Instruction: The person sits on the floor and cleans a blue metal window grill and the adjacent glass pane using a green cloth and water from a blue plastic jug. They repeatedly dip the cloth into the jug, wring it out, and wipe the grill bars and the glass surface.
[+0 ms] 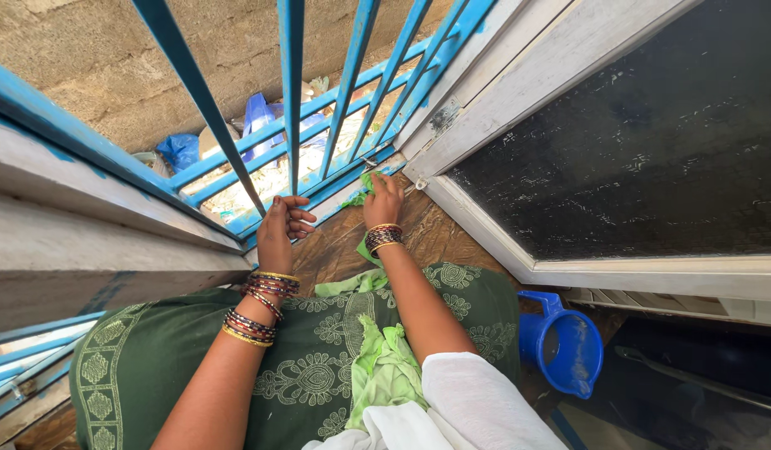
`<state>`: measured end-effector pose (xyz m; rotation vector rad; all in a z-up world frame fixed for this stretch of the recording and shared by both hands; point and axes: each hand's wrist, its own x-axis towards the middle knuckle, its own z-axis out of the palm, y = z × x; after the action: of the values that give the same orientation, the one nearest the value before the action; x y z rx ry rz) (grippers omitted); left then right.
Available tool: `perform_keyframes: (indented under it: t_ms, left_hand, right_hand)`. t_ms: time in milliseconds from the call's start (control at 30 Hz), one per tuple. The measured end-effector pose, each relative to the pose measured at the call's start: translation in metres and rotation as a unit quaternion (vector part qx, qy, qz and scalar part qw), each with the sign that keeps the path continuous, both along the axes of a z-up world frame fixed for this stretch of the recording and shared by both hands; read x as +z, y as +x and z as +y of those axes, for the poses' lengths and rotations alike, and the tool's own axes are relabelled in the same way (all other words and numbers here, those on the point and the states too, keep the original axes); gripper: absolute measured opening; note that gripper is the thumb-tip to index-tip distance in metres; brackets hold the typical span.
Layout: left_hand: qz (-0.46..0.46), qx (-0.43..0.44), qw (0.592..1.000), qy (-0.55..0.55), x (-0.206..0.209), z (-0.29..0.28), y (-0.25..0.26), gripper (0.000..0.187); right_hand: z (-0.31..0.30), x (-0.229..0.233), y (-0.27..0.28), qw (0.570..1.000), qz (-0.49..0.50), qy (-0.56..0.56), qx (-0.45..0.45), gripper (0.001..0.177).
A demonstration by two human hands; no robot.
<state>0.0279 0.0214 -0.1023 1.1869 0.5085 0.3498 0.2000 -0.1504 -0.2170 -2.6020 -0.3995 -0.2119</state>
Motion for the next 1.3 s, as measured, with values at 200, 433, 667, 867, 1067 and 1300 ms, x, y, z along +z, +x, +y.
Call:
perform_keyframes:
  t_ms: [200,433,667,867,1067,1300]
  left_hand:
    - [0.011,-0.007,1.000,0.004,0.005,0.000,-0.001,0.056]
    - [0.016,-0.012,1.000,-0.014,0.003,0.001,-0.001,0.055]
    - [0.004,-0.026,0.999,-0.021,0.009,-0.003,0.000,0.053]
    - [0.000,-0.039,0.999,-0.015,0.011,-0.006,0.002,0.052]
    - [0.003,-0.037,0.999,-0.028,0.011,-0.006,-0.001,0.051]
    - [0.005,-0.042,0.999,-0.016,0.020,-0.009,0.001,0.052]
  right_hand:
    - [0.010,0.013,0.020,0.993,-0.050,-0.102,-0.020,0.069]
    - [0.032,0.043,0.042,0.982,0.035,-0.168,-0.072,0.073]
    - [0.018,0.021,0.023,0.994,-0.045,-0.070,-0.064,0.047]
    - [0.020,0.016,0.015,0.989,0.004,-0.142,-0.046,0.041]
    - [0.016,0.010,0.030,0.985,-0.016,-0.157,-0.063,0.028]
    - [0.002,-0.011,0.036,0.969,-0.034,0.194,-0.151,0.021]
